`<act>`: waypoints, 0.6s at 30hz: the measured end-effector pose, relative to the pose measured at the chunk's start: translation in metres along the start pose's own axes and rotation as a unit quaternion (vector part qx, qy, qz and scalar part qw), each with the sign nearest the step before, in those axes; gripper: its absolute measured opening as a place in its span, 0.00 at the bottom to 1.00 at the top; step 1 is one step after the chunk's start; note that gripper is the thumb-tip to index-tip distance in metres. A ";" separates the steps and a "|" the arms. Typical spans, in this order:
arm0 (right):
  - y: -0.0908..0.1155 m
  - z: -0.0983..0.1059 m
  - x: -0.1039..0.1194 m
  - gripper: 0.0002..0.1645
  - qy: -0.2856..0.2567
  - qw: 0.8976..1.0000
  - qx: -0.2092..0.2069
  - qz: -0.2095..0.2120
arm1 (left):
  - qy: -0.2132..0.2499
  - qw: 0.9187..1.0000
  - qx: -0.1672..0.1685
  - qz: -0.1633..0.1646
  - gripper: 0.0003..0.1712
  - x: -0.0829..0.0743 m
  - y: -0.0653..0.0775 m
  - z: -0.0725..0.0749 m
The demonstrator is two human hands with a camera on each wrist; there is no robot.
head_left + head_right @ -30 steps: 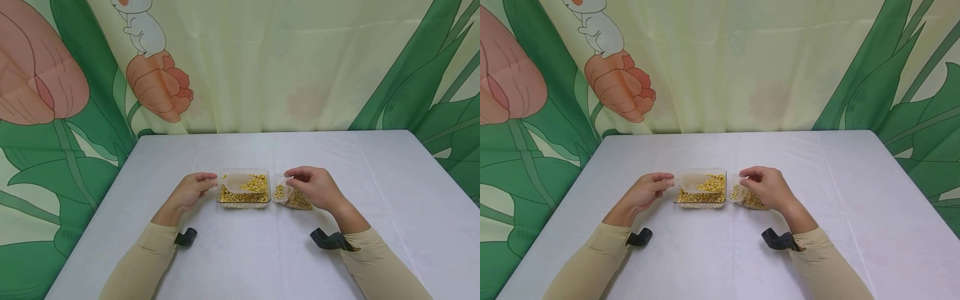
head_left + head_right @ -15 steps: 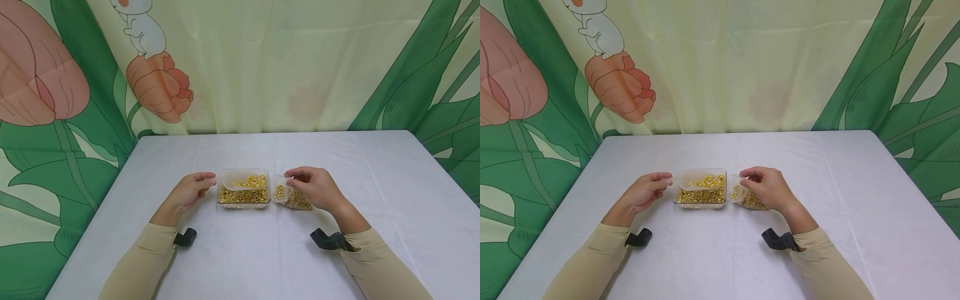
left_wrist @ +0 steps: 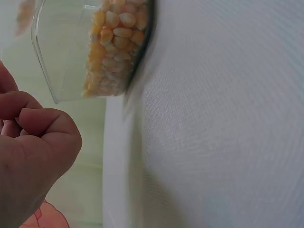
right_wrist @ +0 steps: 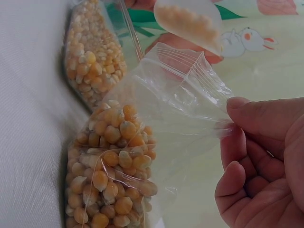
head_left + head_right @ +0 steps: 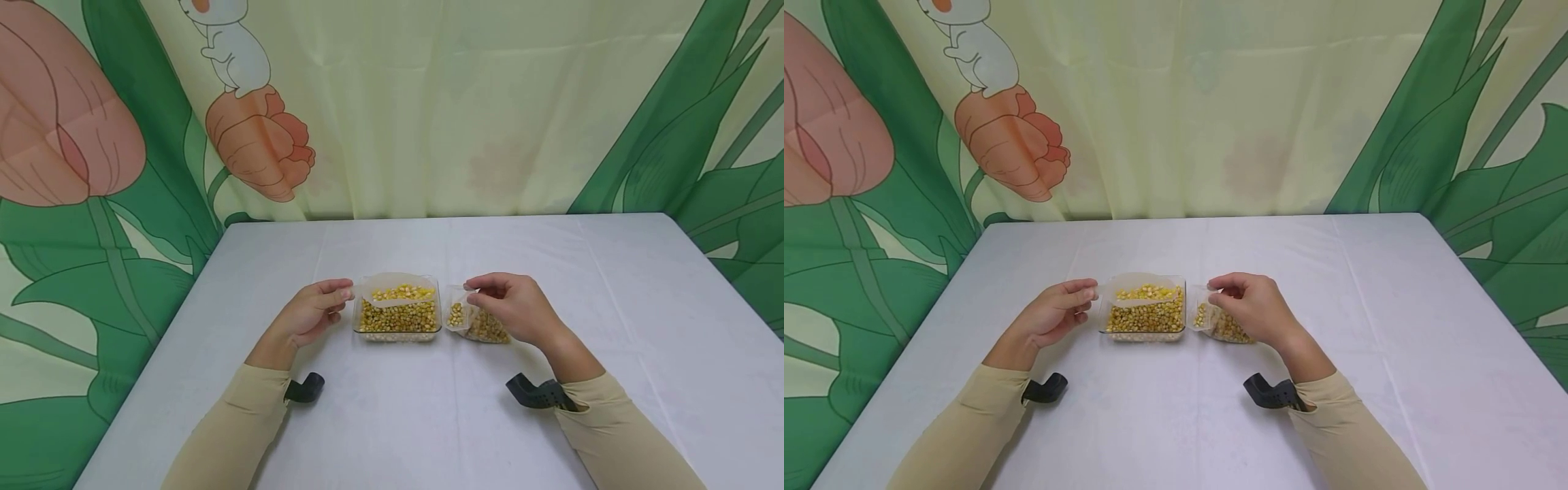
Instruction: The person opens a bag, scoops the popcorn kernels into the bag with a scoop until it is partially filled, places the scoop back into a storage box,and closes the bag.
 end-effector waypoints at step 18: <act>-0.001 -0.001 -0.002 0.13 -0.004 1.000 0.003 -0.007 | -0.013 1.000 -0.008 -0.007 0.22 0.002 -0.003 -0.004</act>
Point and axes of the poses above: each hand's wrist, its own y-axis away from the middle knuckle, its own z-axis out of the back of the hand, x = y × z, the point moved 9 cm from there along -y, towards the middle knuckle
